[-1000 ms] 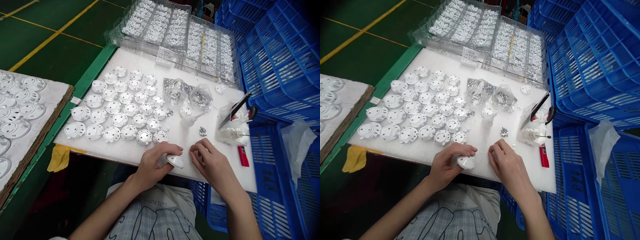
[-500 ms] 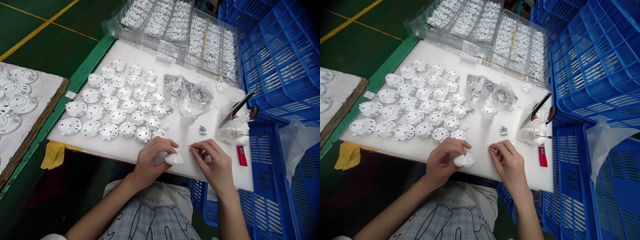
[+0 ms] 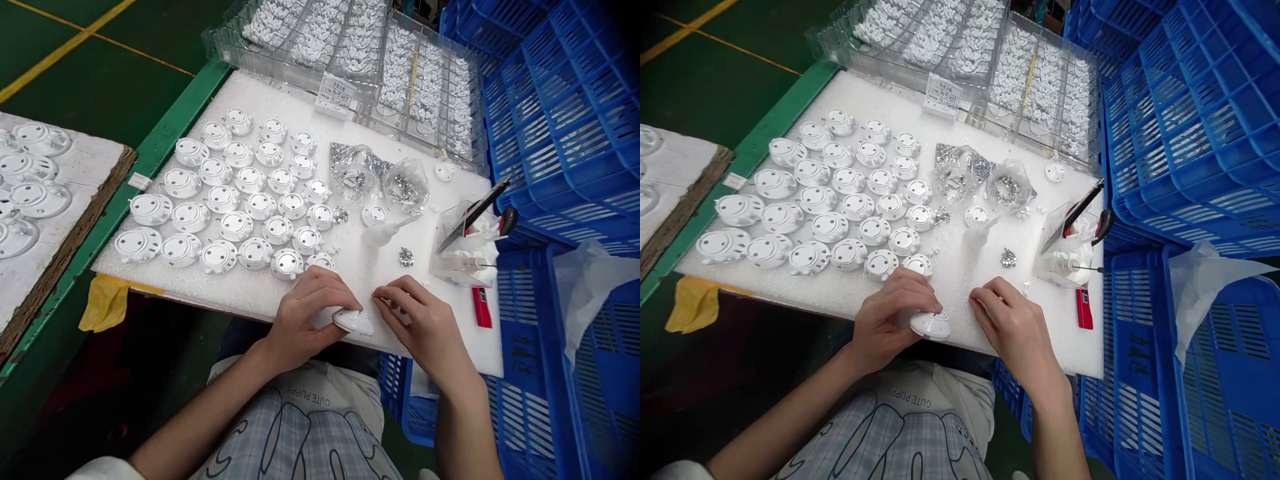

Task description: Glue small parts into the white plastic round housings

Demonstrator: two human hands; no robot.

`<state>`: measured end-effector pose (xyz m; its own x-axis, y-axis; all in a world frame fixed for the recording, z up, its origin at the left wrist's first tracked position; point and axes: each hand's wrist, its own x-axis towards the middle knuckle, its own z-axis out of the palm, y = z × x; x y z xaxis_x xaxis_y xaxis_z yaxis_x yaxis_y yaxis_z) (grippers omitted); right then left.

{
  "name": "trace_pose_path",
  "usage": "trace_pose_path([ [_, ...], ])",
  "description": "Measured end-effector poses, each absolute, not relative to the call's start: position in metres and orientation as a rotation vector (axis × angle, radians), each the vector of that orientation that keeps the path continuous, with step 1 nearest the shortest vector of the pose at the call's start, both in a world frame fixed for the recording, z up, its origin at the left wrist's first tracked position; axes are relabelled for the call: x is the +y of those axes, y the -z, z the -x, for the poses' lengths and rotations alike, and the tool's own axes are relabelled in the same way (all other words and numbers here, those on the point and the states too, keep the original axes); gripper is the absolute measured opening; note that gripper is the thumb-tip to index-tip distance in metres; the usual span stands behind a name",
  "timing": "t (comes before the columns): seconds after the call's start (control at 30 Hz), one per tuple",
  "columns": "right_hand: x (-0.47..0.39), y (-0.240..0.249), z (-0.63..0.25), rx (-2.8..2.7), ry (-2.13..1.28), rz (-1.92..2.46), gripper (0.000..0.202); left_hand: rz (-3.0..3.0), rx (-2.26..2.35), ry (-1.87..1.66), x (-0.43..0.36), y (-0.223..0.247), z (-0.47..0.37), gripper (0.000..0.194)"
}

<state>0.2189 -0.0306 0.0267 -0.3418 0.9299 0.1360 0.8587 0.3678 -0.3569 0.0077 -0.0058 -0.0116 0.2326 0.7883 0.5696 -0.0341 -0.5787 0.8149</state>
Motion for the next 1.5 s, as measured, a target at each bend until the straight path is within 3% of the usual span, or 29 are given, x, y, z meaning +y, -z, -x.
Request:
trace_pose_path([
  [0.4, -0.039, -0.026, -0.21, -1.949, -0.442, 1.702, 0.005, -1.704, 0.7, -1.408, -0.007, 0.012, -0.008, 0.007],
  [0.7, -0.04, -0.02, -0.193, -1.961, -0.236, 1.803, 0.006, -1.708, 0.712, -1.402, -0.007, 0.01, -0.008, 0.009],
  [1.0, -0.038, -0.028, -0.211, -1.824, -0.571, 1.772, 0.008, -1.733, 0.685, -1.373, -0.008, 0.011, -0.008, 0.006],
  [1.5, -0.032, -0.031, -0.213, -1.933, -0.675, 1.694, 0.009, -1.86, 0.681, -1.346, -0.008, 0.016, -0.01, 0.007],
])
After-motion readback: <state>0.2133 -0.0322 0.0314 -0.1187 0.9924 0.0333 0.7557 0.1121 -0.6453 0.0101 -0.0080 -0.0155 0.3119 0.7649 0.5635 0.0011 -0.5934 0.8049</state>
